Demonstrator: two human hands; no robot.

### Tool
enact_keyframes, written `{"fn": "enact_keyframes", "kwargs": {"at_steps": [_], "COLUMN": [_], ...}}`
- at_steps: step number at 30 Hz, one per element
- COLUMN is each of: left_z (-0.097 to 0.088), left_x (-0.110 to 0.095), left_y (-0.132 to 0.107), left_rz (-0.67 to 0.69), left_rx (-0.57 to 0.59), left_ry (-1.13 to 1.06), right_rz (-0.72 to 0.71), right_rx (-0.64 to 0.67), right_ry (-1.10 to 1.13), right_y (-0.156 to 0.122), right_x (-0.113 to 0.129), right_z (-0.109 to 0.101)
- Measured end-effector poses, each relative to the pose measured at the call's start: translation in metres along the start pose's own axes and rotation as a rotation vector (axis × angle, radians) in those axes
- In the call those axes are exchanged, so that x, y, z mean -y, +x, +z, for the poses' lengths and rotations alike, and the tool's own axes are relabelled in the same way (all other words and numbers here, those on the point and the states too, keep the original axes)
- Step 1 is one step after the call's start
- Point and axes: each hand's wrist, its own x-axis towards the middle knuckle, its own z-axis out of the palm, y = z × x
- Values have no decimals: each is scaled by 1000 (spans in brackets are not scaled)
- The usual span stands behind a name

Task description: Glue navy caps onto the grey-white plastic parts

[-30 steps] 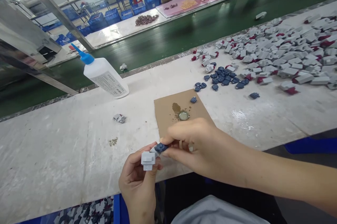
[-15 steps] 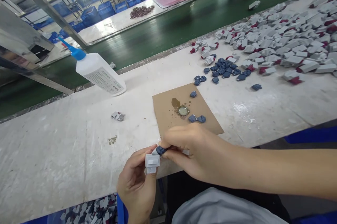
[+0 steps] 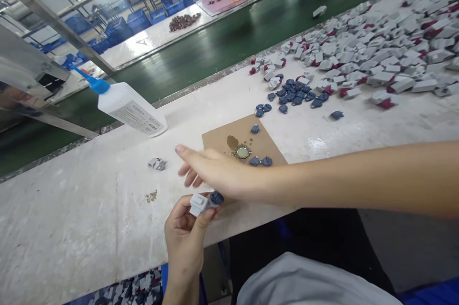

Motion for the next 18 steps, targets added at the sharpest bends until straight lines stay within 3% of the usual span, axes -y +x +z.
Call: {"fn": "enact_keyframes", "kwargs": {"at_steps": [3,7,10,12,13,14,16,18], "left_z": [11,26,21,2,-13,-30,-68,-102], "left_x": [-1,5,11,12,11,10,9,13], "left_y": [-7,-21,-27,-25,-23,-20,-15,-13], "left_rz": [87,164,138,160,208,278,403,412], "left_rx": [-10,-77,22,52,2,-88,-377,-542], "left_ry": [36,65,94,230,350,495,774,990], "right_rz": [113,58,-12,-107,-180,-269,-425,-453], "right_rx": [82,85,107,104,79,20,-163,-395], "right_ry": [138,242,247,146,65,-24,-194,-367], "right_y": [0,-15,-23,-23,-22,-20,-20,-23], "right_x": [-10,-28,-34,-33,-32,-30,-29,-36], "right_z": [14,19,21,19,14,6,-18,-52]}}
